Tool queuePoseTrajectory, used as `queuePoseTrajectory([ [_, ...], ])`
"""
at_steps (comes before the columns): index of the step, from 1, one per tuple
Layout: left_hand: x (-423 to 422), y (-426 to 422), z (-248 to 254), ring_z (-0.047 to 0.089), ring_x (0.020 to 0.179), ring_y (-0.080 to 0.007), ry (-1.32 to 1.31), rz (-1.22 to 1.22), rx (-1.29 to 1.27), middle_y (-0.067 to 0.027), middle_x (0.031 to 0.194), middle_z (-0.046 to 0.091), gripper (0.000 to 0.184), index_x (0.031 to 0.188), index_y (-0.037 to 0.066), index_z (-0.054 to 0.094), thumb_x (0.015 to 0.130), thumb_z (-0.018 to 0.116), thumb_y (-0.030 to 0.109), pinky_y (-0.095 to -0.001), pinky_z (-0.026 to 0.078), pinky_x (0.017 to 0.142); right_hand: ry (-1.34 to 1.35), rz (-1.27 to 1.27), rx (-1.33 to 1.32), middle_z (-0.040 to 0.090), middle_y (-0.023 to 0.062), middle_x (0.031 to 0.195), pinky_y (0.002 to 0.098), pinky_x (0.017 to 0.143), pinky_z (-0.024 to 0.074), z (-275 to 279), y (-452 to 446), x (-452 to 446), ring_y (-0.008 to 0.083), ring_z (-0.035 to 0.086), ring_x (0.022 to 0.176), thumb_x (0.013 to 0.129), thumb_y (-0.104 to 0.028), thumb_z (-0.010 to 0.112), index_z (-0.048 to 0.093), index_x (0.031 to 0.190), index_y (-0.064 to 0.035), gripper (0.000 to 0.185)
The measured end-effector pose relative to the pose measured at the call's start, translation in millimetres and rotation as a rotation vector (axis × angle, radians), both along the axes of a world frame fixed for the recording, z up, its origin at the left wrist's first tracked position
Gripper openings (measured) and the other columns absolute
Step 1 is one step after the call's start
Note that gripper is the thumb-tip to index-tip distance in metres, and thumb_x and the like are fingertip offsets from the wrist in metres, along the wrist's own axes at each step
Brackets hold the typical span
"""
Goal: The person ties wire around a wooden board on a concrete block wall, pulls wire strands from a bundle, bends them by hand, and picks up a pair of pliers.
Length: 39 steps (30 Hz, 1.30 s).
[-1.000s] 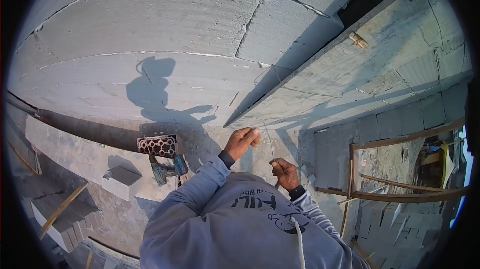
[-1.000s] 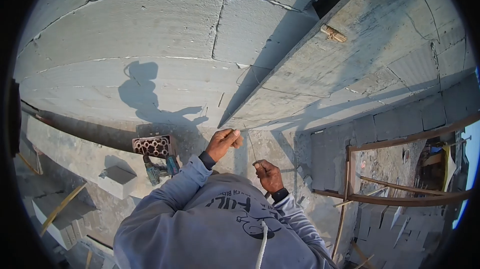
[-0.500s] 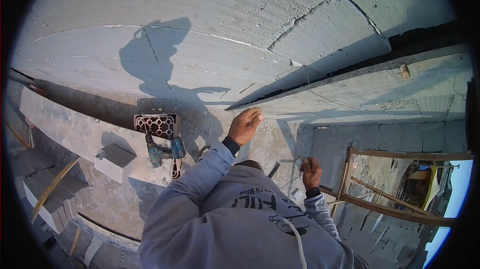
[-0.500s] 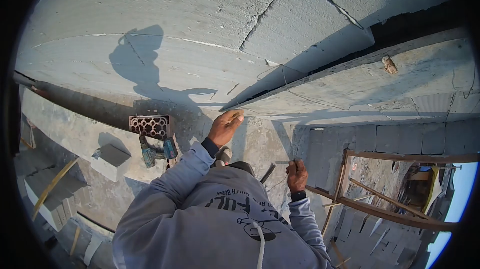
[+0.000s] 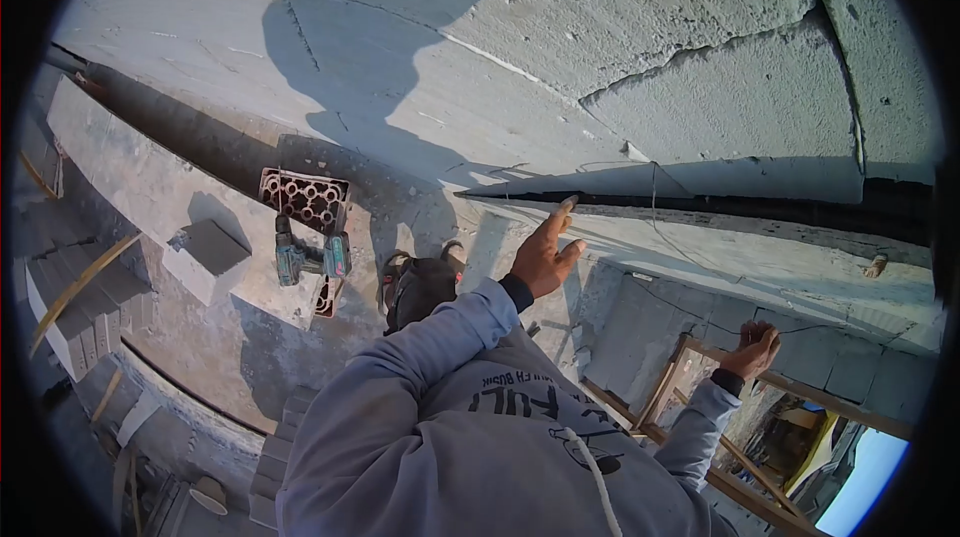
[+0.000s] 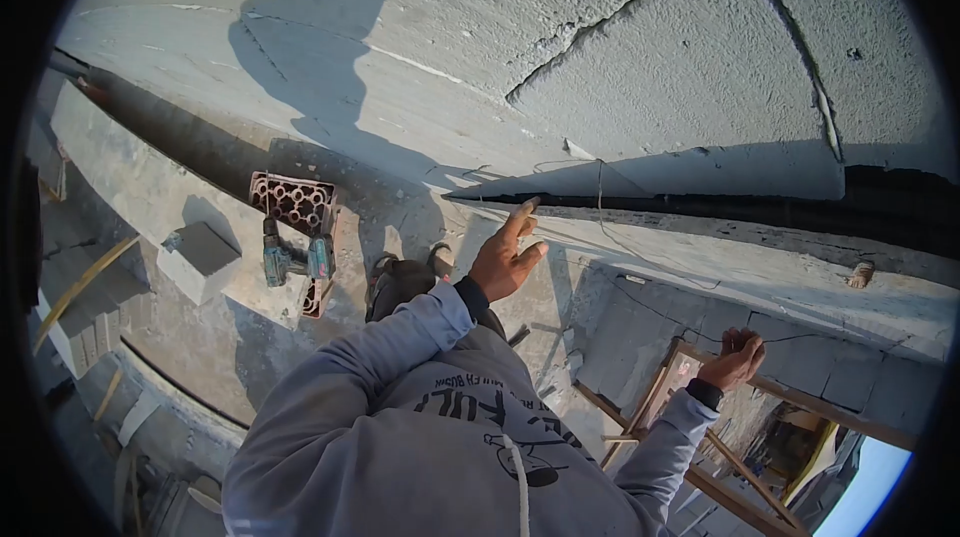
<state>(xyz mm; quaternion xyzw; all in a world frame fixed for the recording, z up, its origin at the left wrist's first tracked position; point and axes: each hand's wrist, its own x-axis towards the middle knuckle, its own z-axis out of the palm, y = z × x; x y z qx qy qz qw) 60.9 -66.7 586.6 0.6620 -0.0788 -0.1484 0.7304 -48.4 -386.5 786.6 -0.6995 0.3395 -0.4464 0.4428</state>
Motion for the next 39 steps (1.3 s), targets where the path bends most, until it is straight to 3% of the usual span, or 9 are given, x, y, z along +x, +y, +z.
queuePoseTrajectory([
  [5, 2, 5, 3, 0.043, 0.130, -0.0300, 0.002, -0.038, 0.016, -0.0198, 0.140, 0.042, 0.073, 0.147, 0.006, 0.022, 0.087, 0.060, 0.022, -0.0362, 0.041, 0.099, -0.058, -0.008, 0.019, 0.061, 0.0137, 0.107, 0.0372, 0.085, 0.0529, 31, -4, 40, 0.0260, 0.062, 0.097, 0.097, -0.026, 0.048, 0.049, 0.113, 0.0015, 0.032],
  [8, 7, 17, 9, 0.041, 0.130, -0.0324, -0.003, -0.114, 0.012, -0.0211, 0.143, 0.037, 0.069, 0.146, 0.005, 0.024, 0.088, 0.057, 0.022, -0.0385, 0.034, 0.107, -0.065, 0.010, 0.049, 0.061, 0.0127, 0.106, 0.0365, 0.085, 0.0519, 39, 8, 57, 0.0242, 0.062, 0.095, 0.097, -0.025, 0.049, 0.050, 0.113, -0.0001, 0.030],
  [14, 15, 32, 7, 0.042, 0.127, -0.0365, -0.073, -0.223, 0.080, -0.0245, 0.136, 0.043, 0.071, 0.147, 0.006, 0.021, 0.088, 0.056, 0.023, -0.0398, 0.035, 0.106, -0.092, 0.087, 0.055, 0.059, 0.0091, 0.104, 0.0350, 0.082, 0.0511, 31, 22, 85, 0.0198, 0.061, 0.090, 0.094, -0.025, 0.050, 0.053, 0.114, -0.0027, 0.030],
  [16, 17, 35, 7, 0.043, 0.124, -0.0381, -0.100, -0.246, 0.096, -0.0259, 0.132, 0.046, 0.072, 0.148, 0.006, 0.019, 0.088, 0.055, 0.024, -0.0410, 0.036, 0.105, 0.476, 0.105, -0.935, 0.059, 0.0132, 0.107, 0.0389, 0.081, 0.0507, 12, -27, 62, 0.0275, 0.060, 0.095, 0.084, -0.011, 0.058, 0.055, 0.115, -0.0017, 0.032],
  [19, 21, 39, 4, 0.042, 0.126, -0.0393, -0.101, -0.296, 0.105, -0.0269, 0.134, 0.044, 0.073, 0.149, 0.007, 0.017, 0.089, 0.054, 0.028, -0.0408, 0.035, 0.105, 0.569, 0.016, -0.962, 0.061, 0.0204, 0.107, 0.0432, 0.086, 0.0467, 18, 0, 71, 0.0399, 0.058, 0.101, 0.071, 0.001, 0.067, 0.060, 0.112, -0.0001, 0.042],
  [24, 26, 42, -2, 0.040, 0.127, -0.0388, -0.139, -0.340, 0.128, -0.0269, 0.134, 0.043, 0.075, 0.149, 0.007, 0.017, 0.089, 0.054, 0.032, -0.0409, 0.034, 0.106, 0.694, -0.047, -1.101, 0.061, 0.0201, 0.108, 0.0439, 0.084, 0.0475, 22, 31, 76, 0.0385, 0.059, 0.102, 0.071, -0.002, 0.069, 0.060, 0.112, -0.0010, 0.042],
  [27, 28, 44, 1, 0.041, 0.127, -0.0386, -0.144, -0.340, 0.142, -0.0267, 0.133, 0.045, 0.074, 0.149, 0.007, 0.019, 0.089, 0.054, 0.033, -0.0413, 0.034, 0.106, 0.798, -0.131, -1.224, 0.067, 0.0155, 0.102, 0.0385, 0.078, 0.0525, 24, 38, 77, 0.0296, 0.066, 0.094, 0.071, -0.003, 0.071, 0.061, 0.113, -0.0010, 0.043],
  [34, 30, 41, -5, 0.042, 0.126, -0.0380, -0.141, -0.334, 0.136, -0.0265, 0.133, 0.046, 0.073, 0.148, 0.007, 0.022, 0.088, 0.055, 0.033, -0.0405, 0.034, 0.106, 0.627, -0.094, -1.016, 0.067, 0.0152, 0.103, 0.0395, 0.081, 0.0514, 9, 2, 70, 0.0314, 0.065, 0.094, 0.069, 0.000, 0.073, 0.061, 0.112, -0.0016, 0.045],
  [39, 31, 42, 1, 0.041, 0.128, -0.0356, -0.099, -0.305, 0.098, -0.0241, 0.136, 0.045, 0.071, 0.146, 0.007, 0.027, 0.087, 0.056, 0.033, -0.0388, 0.033, 0.107, 0.766, -0.220, -1.092, 0.067, 0.0144, 0.102, 0.0384, 0.081, 0.0520, 15, 37, 81, 0.0294, 0.066, 0.094, 0.069, 0.002, 0.073, 0.059, 0.111, -0.0007, 0.044],
])
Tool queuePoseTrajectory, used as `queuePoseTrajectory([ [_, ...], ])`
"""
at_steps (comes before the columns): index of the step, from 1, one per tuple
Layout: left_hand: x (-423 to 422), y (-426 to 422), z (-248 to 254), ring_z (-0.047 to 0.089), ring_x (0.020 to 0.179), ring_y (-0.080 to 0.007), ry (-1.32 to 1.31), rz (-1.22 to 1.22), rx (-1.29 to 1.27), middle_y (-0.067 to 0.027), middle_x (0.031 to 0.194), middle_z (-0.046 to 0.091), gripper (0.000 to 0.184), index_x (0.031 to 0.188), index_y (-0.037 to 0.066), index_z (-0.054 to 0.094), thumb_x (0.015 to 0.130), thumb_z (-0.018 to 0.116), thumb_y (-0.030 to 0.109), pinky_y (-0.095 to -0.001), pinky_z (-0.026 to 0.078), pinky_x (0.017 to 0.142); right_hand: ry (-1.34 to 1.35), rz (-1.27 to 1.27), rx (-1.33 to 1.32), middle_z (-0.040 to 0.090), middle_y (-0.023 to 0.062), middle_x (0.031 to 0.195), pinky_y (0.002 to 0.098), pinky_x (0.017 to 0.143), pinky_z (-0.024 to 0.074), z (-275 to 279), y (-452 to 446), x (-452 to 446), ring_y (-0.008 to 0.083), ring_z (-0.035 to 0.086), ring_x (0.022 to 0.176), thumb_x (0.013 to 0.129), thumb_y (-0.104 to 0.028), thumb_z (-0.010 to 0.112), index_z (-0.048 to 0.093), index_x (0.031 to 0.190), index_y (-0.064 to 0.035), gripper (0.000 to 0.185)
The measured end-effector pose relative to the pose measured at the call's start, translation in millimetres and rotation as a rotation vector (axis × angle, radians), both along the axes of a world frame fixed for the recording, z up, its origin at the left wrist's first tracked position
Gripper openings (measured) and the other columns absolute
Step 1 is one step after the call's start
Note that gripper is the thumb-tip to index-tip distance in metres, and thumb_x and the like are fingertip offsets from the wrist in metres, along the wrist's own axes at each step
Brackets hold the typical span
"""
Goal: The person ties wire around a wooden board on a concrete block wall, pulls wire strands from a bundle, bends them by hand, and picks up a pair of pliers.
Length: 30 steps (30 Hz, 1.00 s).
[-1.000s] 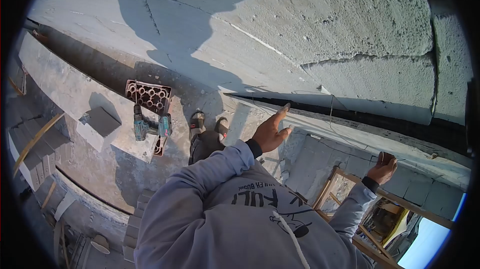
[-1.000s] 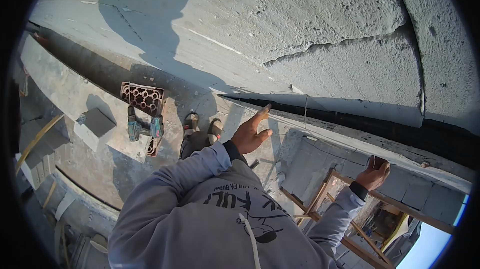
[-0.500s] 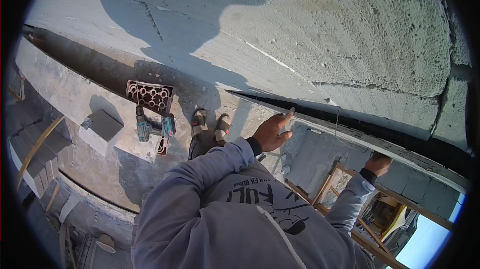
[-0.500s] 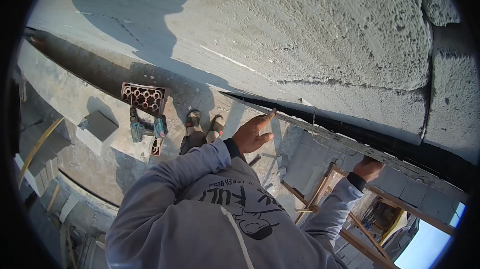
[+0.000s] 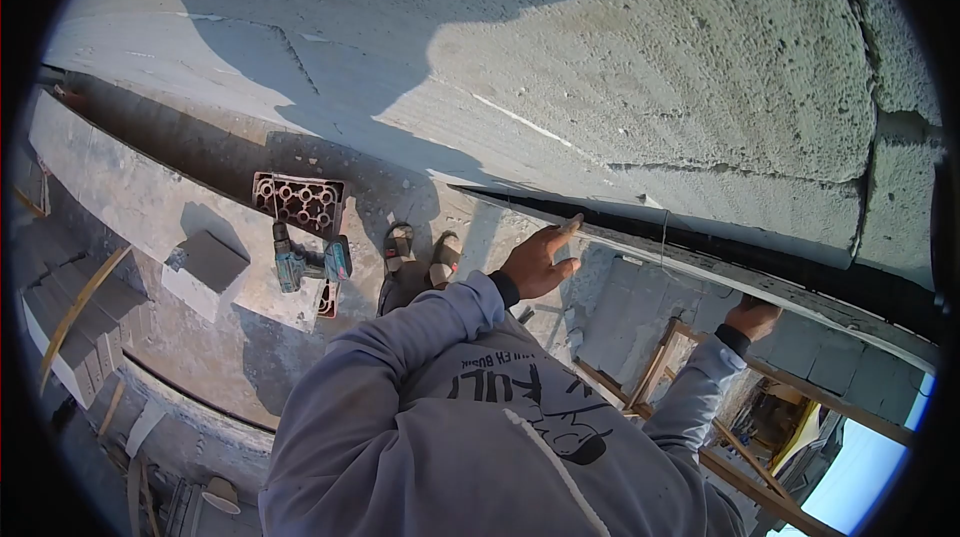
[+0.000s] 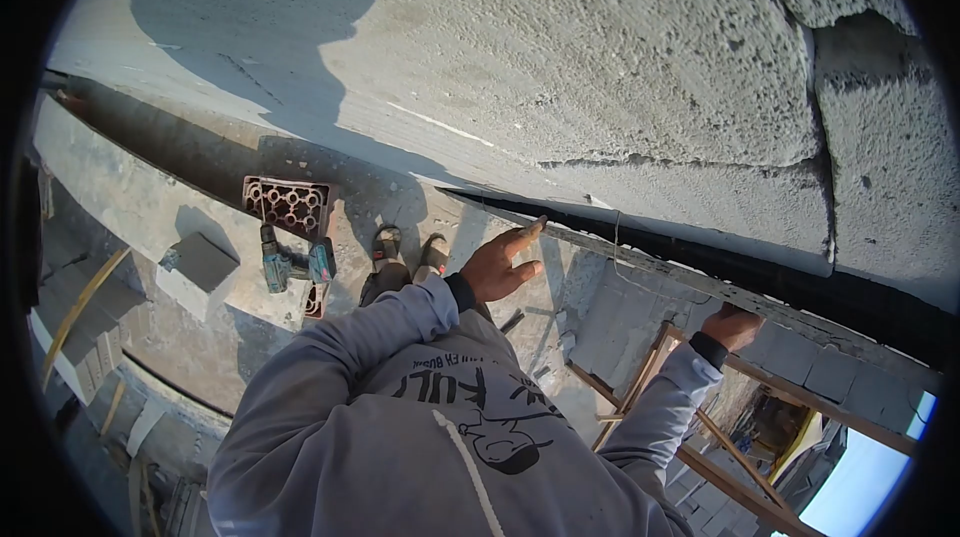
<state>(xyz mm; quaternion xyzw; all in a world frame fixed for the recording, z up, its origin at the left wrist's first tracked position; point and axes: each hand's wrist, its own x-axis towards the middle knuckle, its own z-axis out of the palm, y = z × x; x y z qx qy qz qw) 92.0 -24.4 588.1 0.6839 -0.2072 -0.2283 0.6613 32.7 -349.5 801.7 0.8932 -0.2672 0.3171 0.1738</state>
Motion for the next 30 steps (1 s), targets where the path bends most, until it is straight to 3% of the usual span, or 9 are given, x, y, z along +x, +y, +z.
queuePoseTrajectory([
  [6, -2, -2, 3, 0.041, 0.130, -0.0333, 0.061, 0.020, 0.012, -0.0197, 0.139, 0.043, 0.068, 0.145, 0.008, 0.031, 0.087, 0.058, 0.033, -0.0382, 0.033, 0.107, -0.105, -0.015, 0.011, 0.068, 0.0157, 0.098, 0.0408, 0.080, 0.0517, -14, -22, -5, 0.0332, 0.066, 0.091, 0.068, 0.001, 0.075, 0.060, 0.108, -0.0001, 0.043],
  [10, -4, -3, 5, 0.041, 0.129, -0.0328, 0.076, 0.057, -0.008, -0.0194, 0.139, 0.044, 0.066, 0.143, 0.007, 0.035, 0.087, 0.060, 0.033, -0.0379, 0.034, 0.107, -0.059, -0.058, 0.074, 0.062, 0.0182, 0.106, 0.0427, 0.085, 0.0483, -14, -31, -7, 0.0374, 0.059, 0.102, 0.064, 0.008, 0.070, 0.055, 0.113, 0.0005, 0.052],
  [15, -10, -12, -4, 0.044, 0.126, -0.0332, 0.036, 0.169, -0.037, -0.0192, 0.135, 0.048, 0.063, 0.140, 0.006, 0.040, 0.087, 0.061, 0.031, -0.0383, 0.035, 0.106, 0.042, 0.008, -0.094, 0.060, 0.0179, 0.108, 0.0405, 0.085, 0.0492, -3, -26, -7, 0.0349, 0.057, 0.106, 0.065, 0.010, 0.067, 0.056, 0.115, 0.0012, 0.052],
  [18, -15, -20, -9, 0.047, 0.123, -0.0324, 0.005, 0.223, -0.035, -0.0195, 0.130, 0.052, 0.060, 0.137, 0.005, 0.044, 0.086, 0.063, 0.030, -0.0370, 0.035, 0.105, -0.546, 0.127, 0.460, 0.056, 0.0117, 0.110, 0.0359, 0.084, 0.0505, 19, 5, 5, 0.0243, 0.058, 0.101, 0.086, -0.009, 0.054, 0.055, 0.114, 0.0022, 0.030],
  [19, -16, -21, -11, 0.049, 0.119, -0.0331, -0.046, 0.246, -0.026, -0.0197, 0.128, 0.053, 0.060, 0.137, 0.005, 0.044, 0.086, 0.063, 0.029, -0.0379, 0.037, 0.102, -1.031, 0.255, 0.855, 0.057, 0.0105, 0.107, 0.0356, 0.082, 0.0506, 30, 12, 13, 0.0231, 0.057, 0.099, 0.091, -0.018, 0.052, 0.056, 0.112, 0.0012, 0.029],
  [22, -14, -25, -11, 0.055, 0.106, -0.0348, -0.204, 0.315, -0.002, -0.0215, 0.117, 0.059, 0.060, 0.137, 0.003, 0.043, 0.085, 0.065, 0.026, -0.0395, 0.042, 0.094, -1.052, 0.309, 0.828, 0.060, 0.0105, 0.100, 0.0337, 0.080, 0.0497, 59, 8, 1, 0.0221, 0.058, 0.097, 0.095, -0.031, 0.047, 0.056, 0.106, -0.0004, 0.034],
  [26, -16, -28, -7, 0.054, 0.107, -0.0347, -0.148, 0.305, -0.001, -0.0236, 0.114, 0.059, 0.062, 0.136, -0.002, 0.042, 0.088, 0.063, 0.031, -0.0386, 0.041, 0.094, -1.184, 0.449, 0.680, 0.061, 0.0116, 0.099, 0.0327, 0.079, 0.0473, 107, 24, 8, 0.0206, 0.057, 0.091, 0.096, -0.028, 0.046, 0.055, 0.102, -0.0009, 0.029],
  [30, -28, -40, -9, 0.054, 0.108, -0.0320, -0.121, 0.386, -0.020, -0.0227, 0.115, 0.057, 0.064, 0.137, -0.004, 0.037, 0.092, 0.057, 0.035, -0.0387, 0.040, 0.095, -1.169, 0.585, 0.608, 0.059, 0.0101, 0.099, 0.0298, 0.082, 0.0427, 116, 11, 28, 0.0176, 0.053, 0.089, 0.098, -0.026, 0.046, 0.055, 0.102, 0.0004, 0.028],
])
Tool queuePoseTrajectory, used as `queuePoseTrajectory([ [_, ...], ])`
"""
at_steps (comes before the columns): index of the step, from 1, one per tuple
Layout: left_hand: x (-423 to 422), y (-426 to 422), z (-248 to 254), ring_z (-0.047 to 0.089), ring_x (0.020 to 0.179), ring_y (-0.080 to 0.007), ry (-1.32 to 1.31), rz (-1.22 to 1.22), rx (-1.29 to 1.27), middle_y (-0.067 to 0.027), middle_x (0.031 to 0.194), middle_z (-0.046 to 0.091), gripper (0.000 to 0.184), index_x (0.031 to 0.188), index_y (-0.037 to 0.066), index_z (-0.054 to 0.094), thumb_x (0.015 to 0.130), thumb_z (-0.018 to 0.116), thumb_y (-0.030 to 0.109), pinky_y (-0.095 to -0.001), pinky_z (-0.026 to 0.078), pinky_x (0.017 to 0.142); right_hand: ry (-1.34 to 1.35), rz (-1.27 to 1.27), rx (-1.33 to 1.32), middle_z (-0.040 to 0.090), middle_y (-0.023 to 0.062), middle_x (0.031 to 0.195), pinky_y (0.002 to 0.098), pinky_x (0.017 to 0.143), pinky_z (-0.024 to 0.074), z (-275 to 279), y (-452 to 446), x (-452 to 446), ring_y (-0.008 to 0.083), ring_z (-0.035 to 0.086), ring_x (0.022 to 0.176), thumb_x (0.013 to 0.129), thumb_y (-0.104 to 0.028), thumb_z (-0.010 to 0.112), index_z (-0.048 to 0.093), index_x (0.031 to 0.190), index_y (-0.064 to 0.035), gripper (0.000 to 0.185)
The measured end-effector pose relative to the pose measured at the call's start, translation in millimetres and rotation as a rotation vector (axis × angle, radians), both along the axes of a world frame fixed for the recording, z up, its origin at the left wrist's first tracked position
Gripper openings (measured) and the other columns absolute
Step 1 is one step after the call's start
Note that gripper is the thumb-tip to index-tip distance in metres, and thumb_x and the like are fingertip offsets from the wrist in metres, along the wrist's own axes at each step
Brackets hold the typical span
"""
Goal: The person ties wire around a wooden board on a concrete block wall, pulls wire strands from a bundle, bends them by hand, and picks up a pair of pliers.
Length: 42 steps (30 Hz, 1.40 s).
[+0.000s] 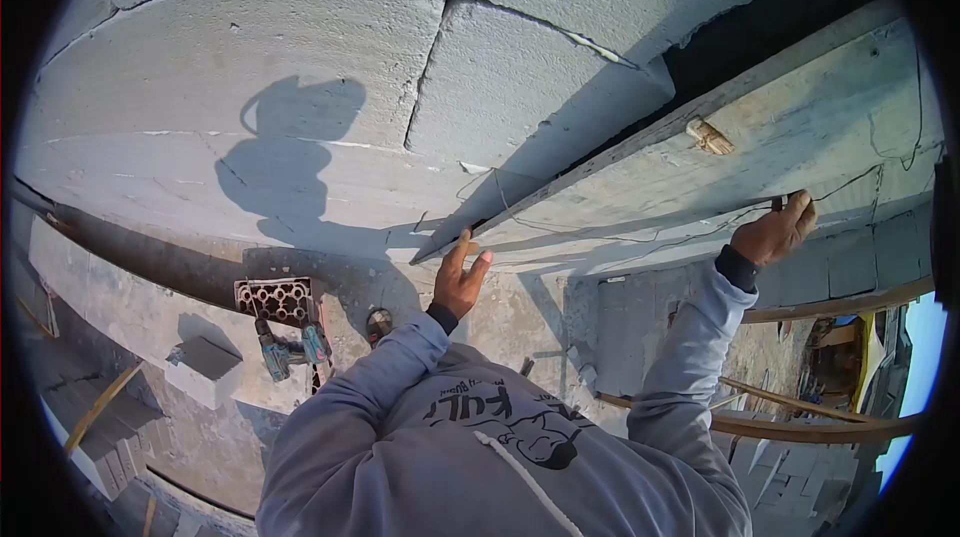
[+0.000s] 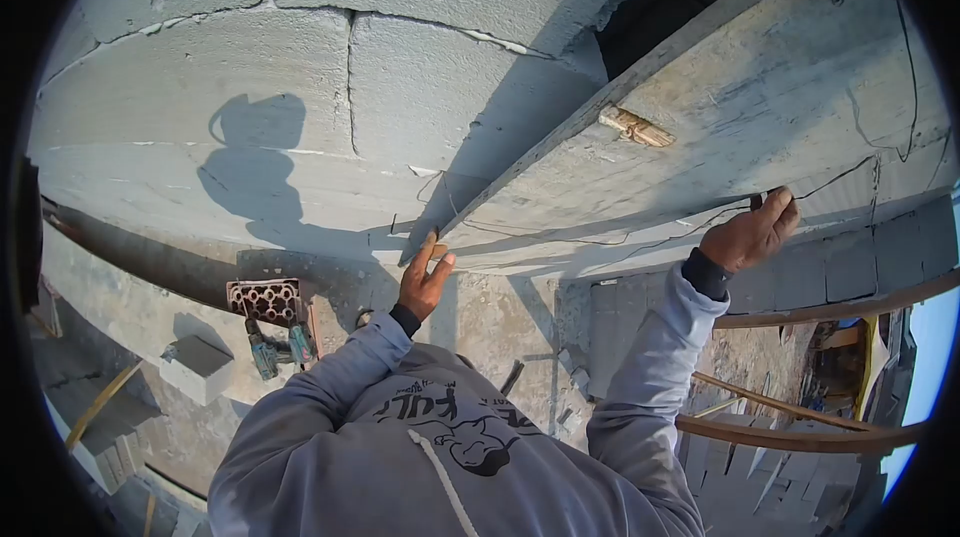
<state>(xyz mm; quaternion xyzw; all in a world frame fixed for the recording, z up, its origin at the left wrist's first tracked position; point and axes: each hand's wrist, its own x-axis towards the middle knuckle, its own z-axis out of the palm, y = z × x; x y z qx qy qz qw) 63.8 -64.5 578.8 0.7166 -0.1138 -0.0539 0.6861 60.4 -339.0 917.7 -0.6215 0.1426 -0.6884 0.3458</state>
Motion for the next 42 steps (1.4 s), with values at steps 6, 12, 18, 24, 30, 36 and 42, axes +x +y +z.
queuePoseTrajectory([
  [6, -15, -1, 80, 0.038, 0.123, -0.0351, -0.221, 0.447, 0.129, -0.0234, 0.131, 0.041, 0.060, 0.139, -0.004, 0.031, 0.095, 0.051, 0.031, -0.0445, 0.032, 0.103, -0.008, -0.025, -0.112, 0.056, 0.0089, 0.098, 0.0277, 0.081, 0.0421, -11, -24, 16, 0.0161, 0.051, 0.088, 0.100, -0.021, 0.044, 0.055, 0.102, 0.0026, 0.026],
  [12, 18, -29, 215, 0.023, 0.135, -0.0388, -0.833, 0.647, 0.105, -0.0260, 0.143, 0.028, 0.061, 0.140, -0.004, 0.030, 0.094, 0.049, 0.032, -0.0529, 0.017, 0.110, -0.008, -0.148, -0.381, 0.056, 0.0156, 0.103, 0.0373, 0.088, 0.0398, -9, -28, 17, 0.0287, 0.051, 0.100, 0.094, -0.010, 0.046, 0.054, 0.097, 0.0020, 0.014],
  [18, 61, -67, 271, 0.022, 0.138, -0.0393, -1.118, 0.739, 0.283, -0.0225, 0.146, 0.029, 0.063, 0.143, 0.000, 0.025, 0.095, 0.043, 0.037, -0.0621, 0.005, 0.109, 0.011, -0.064, -0.381, 0.055, 0.0181, 0.108, 0.0384, 0.089, 0.0388, 0, -28, 2, 0.0303, 0.049, 0.102, 0.094, -0.011, 0.049, 0.053, 0.093, 0.0021, 0.014],
  [24, 79, -75, 272, 0.026, 0.137, -0.0384, -1.169, 0.828, 0.307, -0.0220, 0.145, 0.033, 0.062, 0.144, 0.000, 0.022, 0.097, 0.036, 0.039, -0.0618, 0.005, 0.109, -0.162, 0.021, -0.422, 0.052, 0.0205, 0.117, 0.0392, 0.090, 0.0384, 52, -18, 2, 0.0308, 0.047, 0.104, 0.091, -0.006, 0.050, 0.051, 0.092, 0.0021, 0.008],
  [30, 78, -73, 271, 0.027, 0.135, -0.0396, -1.171, 0.847, 0.342, -0.0233, 0.144, 0.034, 0.061, 0.143, -0.001, 0.023, 0.097, 0.035, 0.038, -0.0615, 0.007, 0.109, -0.322, 0.093, -0.378, 0.057, 0.0196, 0.109, 0.0394, 0.089, 0.0395, 53, -13, 23, 0.0309, 0.051, 0.099, 0.090, -0.001, 0.049, 0.049, 0.094, 0.0019, 0.004],
  [36, 78, -76, 275, 0.028, 0.135, -0.0405, -1.193, 0.861, 0.350, -0.0229, 0.144, 0.034, 0.059, 0.141, 0.000, 0.025, 0.096, 0.035, 0.036, -0.0606, 0.008, 0.109, -0.292, 0.150, -0.334, 0.056, 0.0154, 0.106, 0.0311, 0.085, 0.0434, 46, -14, 17, 0.0215, 0.054, 0.095, 0.095, -0.004, 0.046, 0.051, 0.099, 0.0035, 0.010],
  [42, 78, -75, 276, 0.028, 0.135, -0.0391, -1.189, 0.906, 0.378, -0.0216, 0.143, 0.034, 0.058, 0.141, 0.002, 0.025, 0.097, 0.034, 0.038, -0.0607, 0.009, 0.109, 0.015, 0.169, -0.287, 0.059, 0.0160, 0.093, 0.0365, 0.074, 0.0460, 33, -26, -16, 0.0288, 0.057, 0.083, 0.091, -0.004, 0.051, 0.055, 0.092, 0.0013, 0.007],
])
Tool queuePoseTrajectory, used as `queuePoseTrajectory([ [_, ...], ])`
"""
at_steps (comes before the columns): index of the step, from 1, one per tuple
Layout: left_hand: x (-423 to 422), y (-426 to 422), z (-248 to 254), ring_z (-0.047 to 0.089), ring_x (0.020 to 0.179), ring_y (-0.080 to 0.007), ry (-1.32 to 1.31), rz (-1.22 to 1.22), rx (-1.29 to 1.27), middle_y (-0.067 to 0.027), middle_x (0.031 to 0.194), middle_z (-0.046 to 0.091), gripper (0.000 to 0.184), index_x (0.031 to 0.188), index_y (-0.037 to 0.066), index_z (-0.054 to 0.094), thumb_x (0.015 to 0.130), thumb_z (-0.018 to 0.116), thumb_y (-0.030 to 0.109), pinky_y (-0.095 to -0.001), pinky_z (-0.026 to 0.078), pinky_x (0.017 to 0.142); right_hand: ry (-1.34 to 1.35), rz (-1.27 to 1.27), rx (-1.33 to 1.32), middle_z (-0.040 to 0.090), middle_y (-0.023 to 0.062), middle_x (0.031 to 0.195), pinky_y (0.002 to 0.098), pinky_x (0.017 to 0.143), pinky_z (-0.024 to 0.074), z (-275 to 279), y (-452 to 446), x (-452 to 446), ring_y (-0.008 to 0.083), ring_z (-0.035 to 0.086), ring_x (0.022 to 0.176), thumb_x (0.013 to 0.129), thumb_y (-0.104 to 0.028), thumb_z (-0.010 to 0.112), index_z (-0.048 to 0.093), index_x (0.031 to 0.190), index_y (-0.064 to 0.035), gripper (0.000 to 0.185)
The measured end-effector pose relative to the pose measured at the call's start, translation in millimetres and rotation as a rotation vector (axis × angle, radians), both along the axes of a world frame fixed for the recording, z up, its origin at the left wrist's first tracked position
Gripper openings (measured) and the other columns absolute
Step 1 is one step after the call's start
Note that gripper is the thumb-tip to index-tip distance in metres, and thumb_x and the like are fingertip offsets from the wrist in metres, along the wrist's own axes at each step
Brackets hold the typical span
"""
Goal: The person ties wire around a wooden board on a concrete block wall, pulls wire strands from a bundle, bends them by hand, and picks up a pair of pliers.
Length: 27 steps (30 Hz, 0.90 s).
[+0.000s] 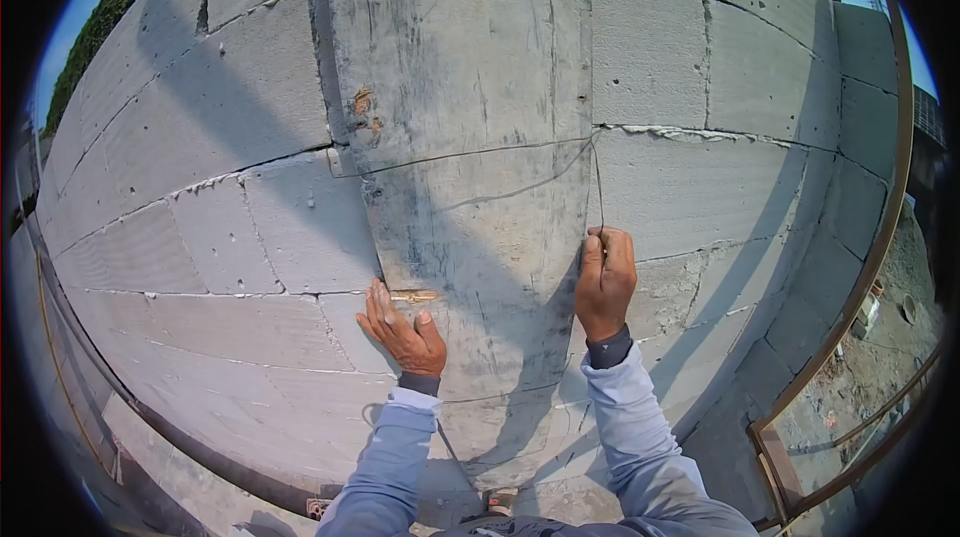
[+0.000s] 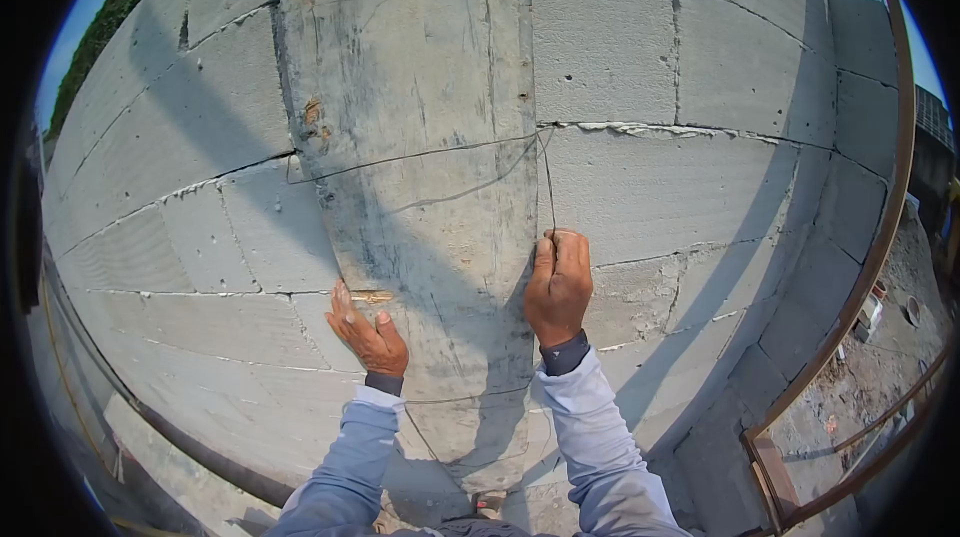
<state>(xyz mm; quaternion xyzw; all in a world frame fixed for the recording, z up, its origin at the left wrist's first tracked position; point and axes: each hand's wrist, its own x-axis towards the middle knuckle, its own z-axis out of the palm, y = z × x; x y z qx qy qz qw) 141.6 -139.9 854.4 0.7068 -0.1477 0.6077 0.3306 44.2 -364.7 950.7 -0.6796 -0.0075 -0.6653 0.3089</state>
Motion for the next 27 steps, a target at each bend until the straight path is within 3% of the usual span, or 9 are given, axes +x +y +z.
queuePoseTrajectory([
  [3, 1, -1, 0, 0.029, 0.135, -0.0388, -0.004, 0.016, -0.002, -0.0211, 0.143, 0.034, 0.057, 0.142, 0.004, 0.025, 0.098, 0.033, 0.039, -0.0612, 0.009, 0.108, 0.287, 0.030, 0.092, 0.058, 0.0110, 0.079, 0.0339, 0.063, 0.0463, -32, -22, -12, 0.0228, 0.057, 0.069, 0.092, -0.007, 0.051, 0.056, 0.088, -0.0006, 0.008],
  [6, 0, -2, 0, 0.029, 0.134, -0.0386, 0.000, 0.021, -0.004, -0.0206, 0.144, 0.033, 0.057, 0.142, 0.004, 0.025, 0.097, 0.033, 0.039, -0.0613, 0.008, 0.108, 0.090, 0.207, 0.368, 0.053, 0.0051, 0.071, 0.0282, 0.058, 0.0432, -40, -28, -22, 0.0134, 0.053, 0.065, 0.095, -0.011, 0.050, 0.054, 0.088, -0.0015, 0.013],
  [9, -2, -2, 1, 0.029, 0.134, -0.0373, 0.012, 0.021, -0.012, -0.0207, 0.143, 0.034, 0.060, 0.142, 0.002, 0.025, 0.097, 0.035, 0.040, -0.0614, 0.008, 0.109, -0.134, 0.355, 0.353, 0.052, 0.0022, 0.071, 0.0225, 0.057, 0.0405, -16, -17, -30, 0.0072, 0.050, 0.066, 0.098, -0.015, 0.049, 0.053, 0.092, -0.0012, 0.015],
  [13, -3, 0, -2, 0.027, 0.135, -0.0384, 0.038, -0.004, -0.015, -0.0209, 0.145, 0.032, 0.063, 0.143, 0.002, 0.023, 0.096, 0.037, 0.042, -0.0604, 0.006, 0.109, -0.124, 0.212, -0.036, 0.053, 0.0027, 0.069, 0.0215, 0.053, 0.0398, 17, 18, -20, 0.0079, 0.048, 0.057, 0.091, -0.013, 0.062, 0.053, 0.095, -0.0016, 0.015],
  [17, -2, 0, -3, 0.028, 0.134, -0.0358, 0.049, -0.001, -0.023, -0.0204, 0.144, 0.035, 0.064, 0.143, 0.000, 0.025, 0.095, 0.039, 0.041, -0.0611, 0.005, 0.110, -0.111, 0.039, -0.300, 0.057, 0.0094, 0.070, 0.0290, 0.047, 0.0440, 21, 22, 11, 0.0193, 0.057, 0.052, 0.083, -0.009, 0.068, 0.055, 0.093, -0.0026, 0.018],
  [18, 0, 2, -2, 0.027, 0.135, -0.0369, 0.056, -0.003, -0.025, -0.0210, 0.144, 0.034, 0.065, 0.143, 0.000, 0.024, 0.096, 0.039, 0.042, -0.0609, 0.005, 0.110, -0.122, -0.033, -0.325, 0.058, 0.0103, 0.071, 0.0314, 0.046, 0.0451, 20, 23, 14, 0.0242, 0.060, 0.052, 0.082, -0.009, 0.068, 0.056, 0.092, -0.0033, 0.017],
  [25, -9, 1, 2, 0.026, 0.136, -0.0382, 0.092, -0.061, -0.039, -0.0221, 0.144, 0.034, 0.069, 0.143, -0.002, 0.025, 0.095, 0.039, 0.044, -0.0607, 0.003, 0.109, -0.118, -0.107, -0.285, 0.057, 0.0087, 0.071, 0.0318, 0.044, 0.0440, 18, 27, 19, 0.0243, 0.059, 0.050, 0.081, -0.011, 0.069, 0.056, 0.091, -0.0051, 0.017],
  [26, -9, 2, 1, 0.026, 0.136, -0.0378, 0.089, -0.073, -0.042, -0.0219, 0.144, 0.034, 0.068, 0.143, -0.002, 0.025, 0.095, 0.040, 0.044, -0.0613, 0.002, 0.109, -0.059, -0.084, -0.241, 0.058, 0.0115, 0.073, 0.0355, 0.048, 0.0442, 20, 30, 14, 0.0305, 0.059, 0.056, 0.082, -0.011, 0.068, 0.054, 0.089, -0.0048, 0.016],
  [27, -10, 2, 1, 0.026, 0.136, -0.0374, 0.090, -0.084, -0.047, -0.0217, 0.144, 0.035, 0.068, 0.143, -0.002, 0.026, 0.095, 0.041, 0.044, -0.0620, 0.002, 0.109, -0.054, -0.077, -0.241, 0.058, 0.0114, 0.072, 0.0353, 0.048, 0.0442, 20, 30, 13, 0.0307, 0.059, 0.056, 0.082, -0.011, 0.068, 0.054, 0.089, -0.0050, 0.016],
])
